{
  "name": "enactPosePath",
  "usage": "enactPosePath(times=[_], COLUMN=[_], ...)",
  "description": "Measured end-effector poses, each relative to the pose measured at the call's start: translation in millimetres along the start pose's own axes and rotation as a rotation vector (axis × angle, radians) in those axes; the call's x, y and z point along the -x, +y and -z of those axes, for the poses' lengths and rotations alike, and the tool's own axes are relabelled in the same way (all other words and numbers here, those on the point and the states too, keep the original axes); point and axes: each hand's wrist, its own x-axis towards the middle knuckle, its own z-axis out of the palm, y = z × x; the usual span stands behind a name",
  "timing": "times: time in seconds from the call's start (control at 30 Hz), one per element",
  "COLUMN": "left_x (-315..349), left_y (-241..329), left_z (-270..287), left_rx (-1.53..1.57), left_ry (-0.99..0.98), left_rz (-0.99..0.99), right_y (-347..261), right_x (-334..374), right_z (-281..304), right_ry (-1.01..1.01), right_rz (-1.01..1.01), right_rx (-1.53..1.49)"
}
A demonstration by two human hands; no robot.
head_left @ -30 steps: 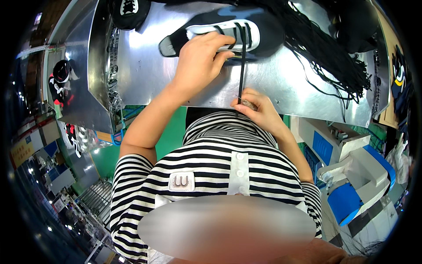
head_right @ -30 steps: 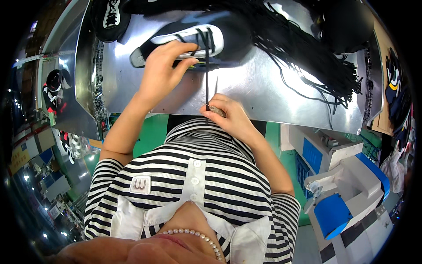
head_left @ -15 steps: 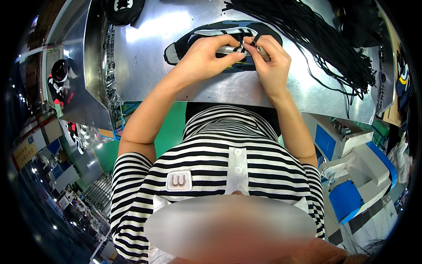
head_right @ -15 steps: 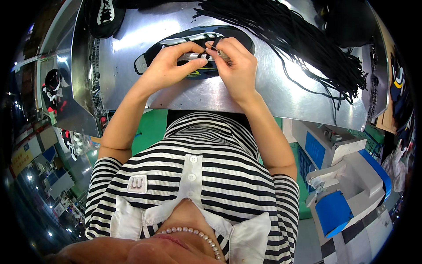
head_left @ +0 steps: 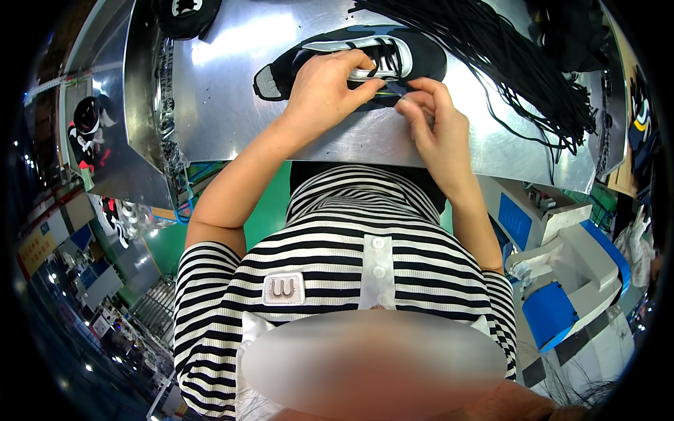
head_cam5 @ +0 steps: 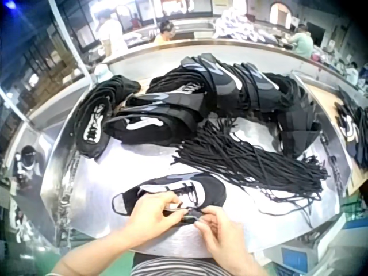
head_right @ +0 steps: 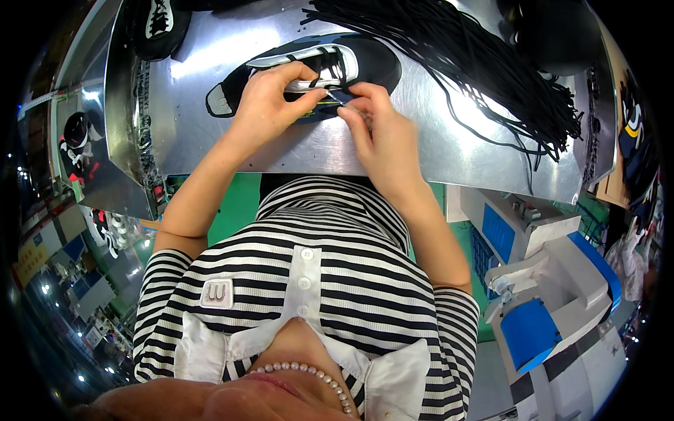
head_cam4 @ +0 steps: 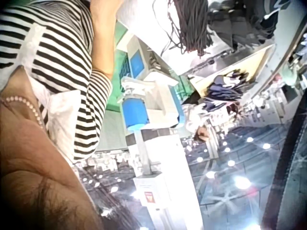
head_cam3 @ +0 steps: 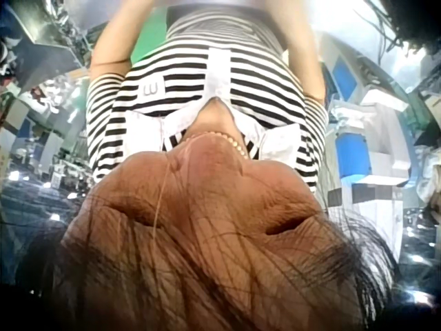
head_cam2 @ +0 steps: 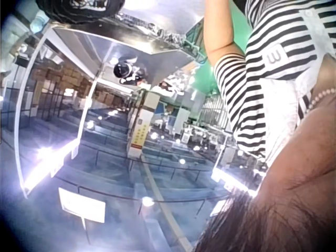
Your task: The person laces a shoe upper by hand, threading a long black lace through the eyelets and pulling it through until the lace is properly installed.
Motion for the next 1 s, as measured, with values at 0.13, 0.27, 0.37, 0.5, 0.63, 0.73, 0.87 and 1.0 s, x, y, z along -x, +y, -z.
enactPosePath(times=[0.13,0.27,0.37,0.5,0.63,0.73,0.87,1.0], left_x=[-1,0,7,19,31,30,29,26], left_y=[1,2,1,11,5,4,6,-2], left_z=[0,-2,-10,-12,-8,-8,-8,-12], left_rx=[-0.003,0.008,0.074,0.041,-0.219,-0.282,-0.320,-0.356], left_ry=[0.028,0.018,0.004,-0.032,0.081,0.175,0.224,0.304], left_rz=[-0.021,-0.030,-0.113,-0.122,-0.292,-0.439,-0.524,-0.566], right_y=[9,13,14,18,1,-4,-22,-23], right_x=[-5,-8,-11,-11,0,-10,-33,-30], right_z=[-4,-6,-15,-28,22,59,17,-1], right_ry=[-0.034,-0.008,0.038,0.043,-0.157,0.295,-0.081,-0.042], right_rz=[-0.049,0.006,-0.023,-0.068,-0.202,0.179,0.695,0.546], right_rx=[-0.005,-0.012,-0.083,-0.203,0.063,0.038,0.254,0.662])
